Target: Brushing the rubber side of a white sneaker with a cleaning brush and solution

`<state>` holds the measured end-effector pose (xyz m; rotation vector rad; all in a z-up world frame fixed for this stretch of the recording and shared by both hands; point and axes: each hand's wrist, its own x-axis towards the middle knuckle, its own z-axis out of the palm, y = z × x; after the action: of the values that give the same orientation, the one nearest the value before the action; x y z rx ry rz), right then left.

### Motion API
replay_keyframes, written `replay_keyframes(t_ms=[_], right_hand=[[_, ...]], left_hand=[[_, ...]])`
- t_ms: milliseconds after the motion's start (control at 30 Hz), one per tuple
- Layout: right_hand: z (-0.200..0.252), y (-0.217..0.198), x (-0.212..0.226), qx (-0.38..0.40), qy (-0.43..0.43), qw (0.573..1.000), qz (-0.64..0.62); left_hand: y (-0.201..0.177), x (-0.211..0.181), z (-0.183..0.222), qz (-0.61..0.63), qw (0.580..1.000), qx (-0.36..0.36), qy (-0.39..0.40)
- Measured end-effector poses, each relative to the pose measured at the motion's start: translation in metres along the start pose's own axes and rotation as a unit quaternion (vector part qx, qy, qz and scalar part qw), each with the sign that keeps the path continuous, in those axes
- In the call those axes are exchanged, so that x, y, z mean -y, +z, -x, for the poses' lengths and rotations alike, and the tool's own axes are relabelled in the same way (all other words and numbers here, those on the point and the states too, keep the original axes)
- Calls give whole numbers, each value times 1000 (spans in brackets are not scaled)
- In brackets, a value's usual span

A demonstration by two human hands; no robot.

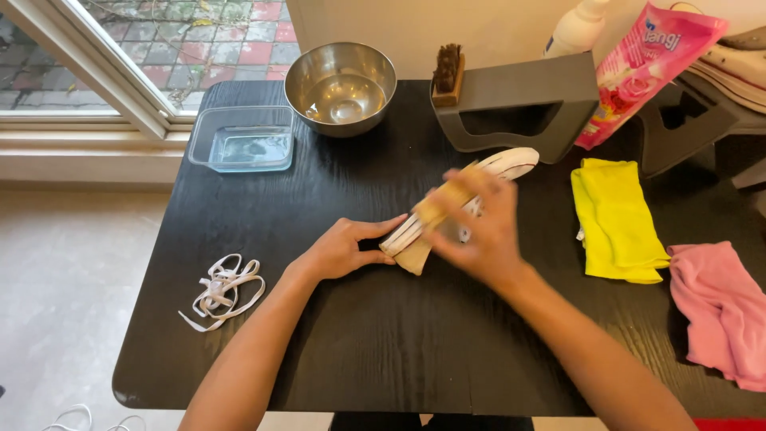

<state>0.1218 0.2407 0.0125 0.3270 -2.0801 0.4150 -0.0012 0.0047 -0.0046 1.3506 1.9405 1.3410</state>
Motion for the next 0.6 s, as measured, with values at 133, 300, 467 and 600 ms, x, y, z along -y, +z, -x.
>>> replay_keyframes(t_ms=[133, 300, 467, 600], right_hand=[[-1, -26, -47, -13, 33, 998, 53], [-2, -30, -38, -14, 65, 996, 53], [3, 4, 36, 33, -11, 999, -28], [6, 13, 55, 52, -71, 995, -50]], left_hand=[[-2, -3, 0, 14, 1000, -1, -10], [0, -1, 2, 16, 1000, -1, -9], [3, 8, 2, 12, 1000, 1, 0], [4, 16, 0, -10, 1000, 4, 7]])
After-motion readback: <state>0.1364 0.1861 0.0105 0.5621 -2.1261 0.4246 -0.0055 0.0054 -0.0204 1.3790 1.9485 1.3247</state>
